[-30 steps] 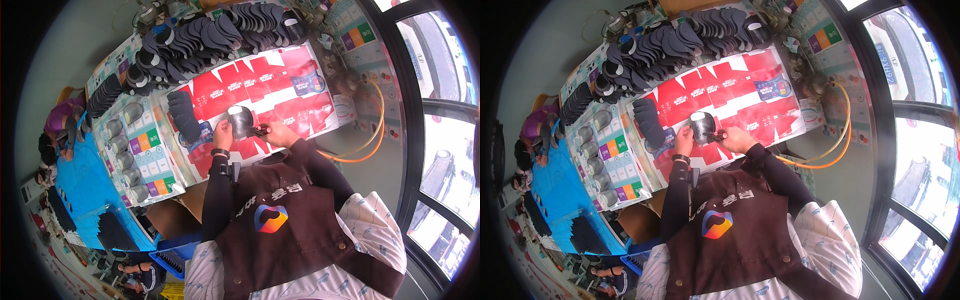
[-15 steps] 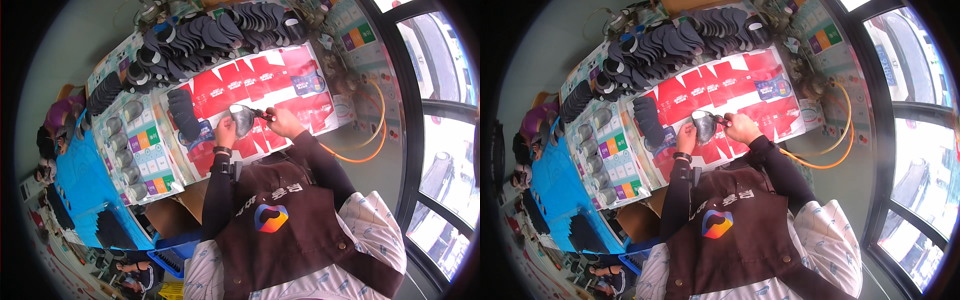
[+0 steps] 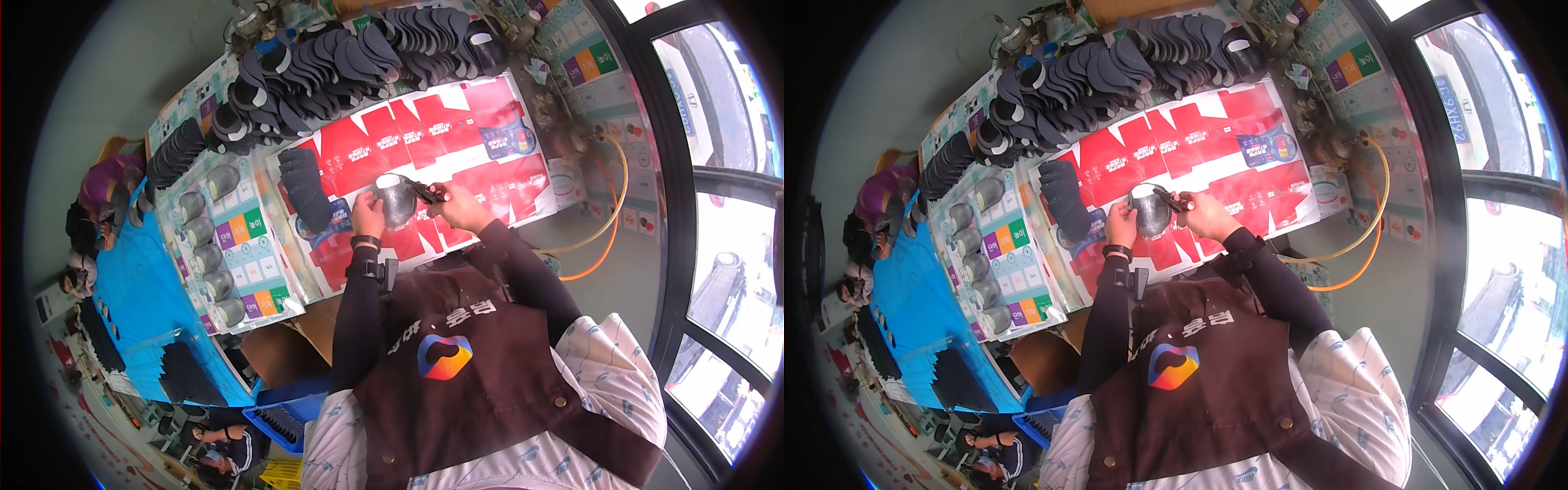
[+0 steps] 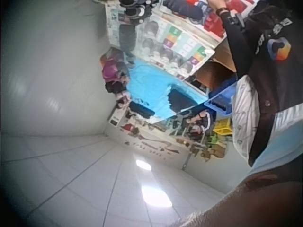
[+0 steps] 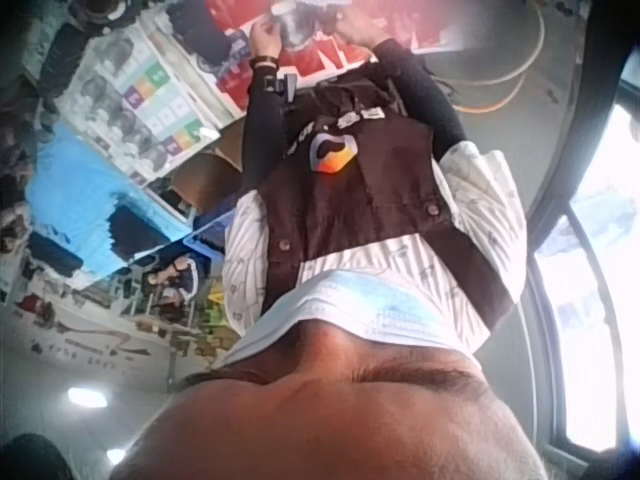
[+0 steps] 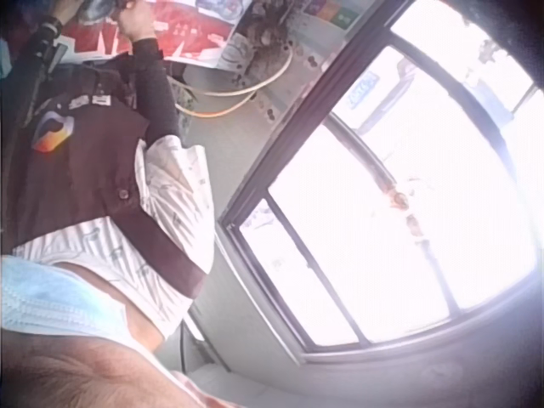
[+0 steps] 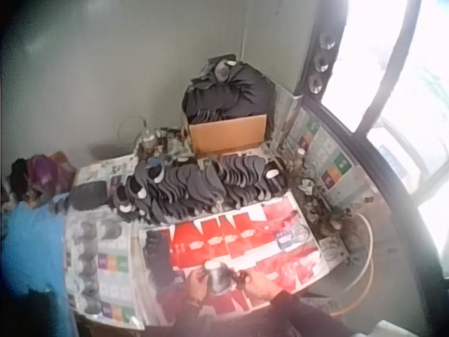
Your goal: The person is using a handheld hot-melt adhesive tool to apply glue to shoe upper components and then bonding them together at a workstation.
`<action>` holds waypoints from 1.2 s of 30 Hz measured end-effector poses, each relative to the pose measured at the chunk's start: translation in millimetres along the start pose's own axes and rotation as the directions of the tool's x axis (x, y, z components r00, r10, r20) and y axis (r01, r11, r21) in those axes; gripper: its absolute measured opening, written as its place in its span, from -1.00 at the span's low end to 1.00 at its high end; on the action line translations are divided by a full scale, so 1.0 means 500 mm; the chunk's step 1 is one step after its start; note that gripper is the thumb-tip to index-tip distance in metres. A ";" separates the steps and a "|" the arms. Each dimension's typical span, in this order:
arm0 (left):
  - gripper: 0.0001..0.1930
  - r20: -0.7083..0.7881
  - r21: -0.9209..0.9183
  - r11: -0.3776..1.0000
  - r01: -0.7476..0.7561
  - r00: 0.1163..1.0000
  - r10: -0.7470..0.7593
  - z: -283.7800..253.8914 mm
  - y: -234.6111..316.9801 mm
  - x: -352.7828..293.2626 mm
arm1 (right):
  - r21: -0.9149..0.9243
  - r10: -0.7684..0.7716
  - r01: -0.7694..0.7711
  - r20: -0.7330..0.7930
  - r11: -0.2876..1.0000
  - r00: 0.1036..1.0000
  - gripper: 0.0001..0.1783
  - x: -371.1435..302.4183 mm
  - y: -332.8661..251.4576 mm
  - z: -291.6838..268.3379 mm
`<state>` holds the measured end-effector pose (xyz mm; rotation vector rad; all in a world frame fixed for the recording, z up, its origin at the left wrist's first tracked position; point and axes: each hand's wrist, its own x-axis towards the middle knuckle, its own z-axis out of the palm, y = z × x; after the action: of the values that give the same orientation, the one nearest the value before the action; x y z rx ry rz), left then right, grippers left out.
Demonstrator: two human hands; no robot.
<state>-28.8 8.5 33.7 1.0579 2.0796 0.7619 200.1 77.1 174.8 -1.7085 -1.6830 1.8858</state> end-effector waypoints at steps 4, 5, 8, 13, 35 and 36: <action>-0.59 0.025 -0.013 1.000 0.028 0.999 -0.028 -0.001 0.014 0.005 | -0.031 -0.130 0.128 -0.080 0.991 0.988 -0.61 0.045 0.019 0.007; -0.59 0.024 -0.015 1.000 0.010 1.000 -0.009 -0.002 0.019 0.003 | -0.038 -0.148 0.145 -0.066 0.989 0.987 -0.66 0.056 0.027 0.009; -0.58 0.006 -0.051 0.999 0.015 1.000 -0.015 -0.026 -0.011 0.003 | -0.136 -0.184 0.164 -0.152 0.977 0.971 -0.65 0.070 0.022 0.023; -0.64 -0.016 -0.257 0.958 0.128 0.991 -0.136 -0.101 -0.117 -0.007 | -0.084 -0.172 0.162 -0.134 0.983 0.976 -0.63 0.092 0.015 0.031; -0.71 0.041 -0.552 0.793 0.257 0.959 -0.282 -0.156 -0.093 -0.053 | 0.056 -0.165 0.162 0.062 0.985 0.984 -0.75 0.097 0.036 0.009; -0.72 0.051 -0.558 0.785 0.270 0.955 -0.292 -0.155 -0.089 -0.055 | 0.070 -0.201 0.200 0.009 0.977 0.980 -0.76 0.093 0.031 0.008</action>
<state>-96.8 -51.8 55.5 0.3942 1.8048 1.1461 188.4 99.8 132.8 -1.4427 -1.7032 1.8465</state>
